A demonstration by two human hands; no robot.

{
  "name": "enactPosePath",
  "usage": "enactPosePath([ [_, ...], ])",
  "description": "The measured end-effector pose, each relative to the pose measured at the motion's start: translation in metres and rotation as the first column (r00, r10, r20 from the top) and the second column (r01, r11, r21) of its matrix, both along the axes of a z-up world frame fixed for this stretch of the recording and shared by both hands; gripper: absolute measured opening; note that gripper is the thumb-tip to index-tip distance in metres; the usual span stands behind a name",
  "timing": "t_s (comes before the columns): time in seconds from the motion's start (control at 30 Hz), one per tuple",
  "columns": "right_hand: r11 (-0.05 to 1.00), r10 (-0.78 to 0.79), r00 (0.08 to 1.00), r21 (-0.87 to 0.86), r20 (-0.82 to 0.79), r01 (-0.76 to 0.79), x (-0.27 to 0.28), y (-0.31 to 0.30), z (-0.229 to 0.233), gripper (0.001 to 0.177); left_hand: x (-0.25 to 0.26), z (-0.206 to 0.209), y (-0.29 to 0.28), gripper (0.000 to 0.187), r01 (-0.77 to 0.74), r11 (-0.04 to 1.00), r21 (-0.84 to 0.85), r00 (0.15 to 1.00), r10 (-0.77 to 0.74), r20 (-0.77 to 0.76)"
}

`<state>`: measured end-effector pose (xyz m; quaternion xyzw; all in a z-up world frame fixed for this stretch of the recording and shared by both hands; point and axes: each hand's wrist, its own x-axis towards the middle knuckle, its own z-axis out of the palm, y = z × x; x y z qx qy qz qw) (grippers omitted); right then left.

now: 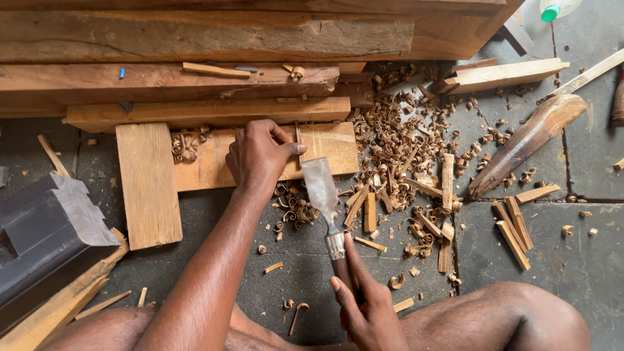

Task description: The person sits on the floor and uses a chisel to carve a small rectangular piece of wood. They repeatedly scrape the surface to remove shavings and smooth the edges, occasionally pausing to inspect the piece by hand.

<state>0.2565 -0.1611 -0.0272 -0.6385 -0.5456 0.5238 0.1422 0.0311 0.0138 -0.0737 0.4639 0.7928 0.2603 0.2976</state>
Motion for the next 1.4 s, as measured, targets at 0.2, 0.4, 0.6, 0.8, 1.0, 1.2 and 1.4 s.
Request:
enactPosePath([
  [0.2, 0.994, 0.022, 0.999, -0.109, 0.045, -0.017, -0.005, -0.002, -0.003, 0.079, 0.000, -0.008, -0.001, 0.032, 0.008, 1.000, 0.007, 1.000, -0.008, 0.013],
  [0.4, 0.994, 0.040, 0.988, -0.103, 0.149, -0.025, -0.012, -0.004, -0.007, 0.078, 0.000, -0.010, -0.001, 0.031, -0.001, 1.000, -0.020, 0.999, 0.002, 0.045],
  [0.6, 0.987, 0.083, 0.989, 0.130, 0.122, -0.099, -0.010, -0.012, -0.027, 0.073, -0.006, 0.009, -0.018, 0.099, 0.287, 0.940, -0.185, 0.940, -0.314, -0.135],
  [0.8, 0.990, 0.036, 0.993, 0.132, 0.111, -0.051, -0.021, -0.003, -0.027, 0.075, 0.001, -0.014, -0.036, 0.141, 0.192, 0.979, 0.073, 0.966, -0.175, -0.193],
  [1.0, 0.981, -0.013, 0.960, -0.180, 0.281, 0.066, -0.050, 0.033, -0.012, 0.078, 0.013, -0.029, -0.029, 0.107, -0.105, 0.984, 0.146, 0.989, 0.119, -0.091],
  [1.2, 0.969, -0.022, 0.992, 0.246, 0.121, -0.009, -0.068, 0.050, -0.029, 0.077, 0.025, -0.027, -0.010, 0.081, -0.292, 0.954, 0.072, 0.956, 0.293, -0.008],
  [1.4, 0.991, -0.137, 0.990, -0.005, -0.021, 0.137, -0.067, 0.050, -0.009, 0.076, -0.006, 0.015, -0.024, 0.082, -0.104, 0.975, 0.199, 0.985, 0.072, 0.158],
])
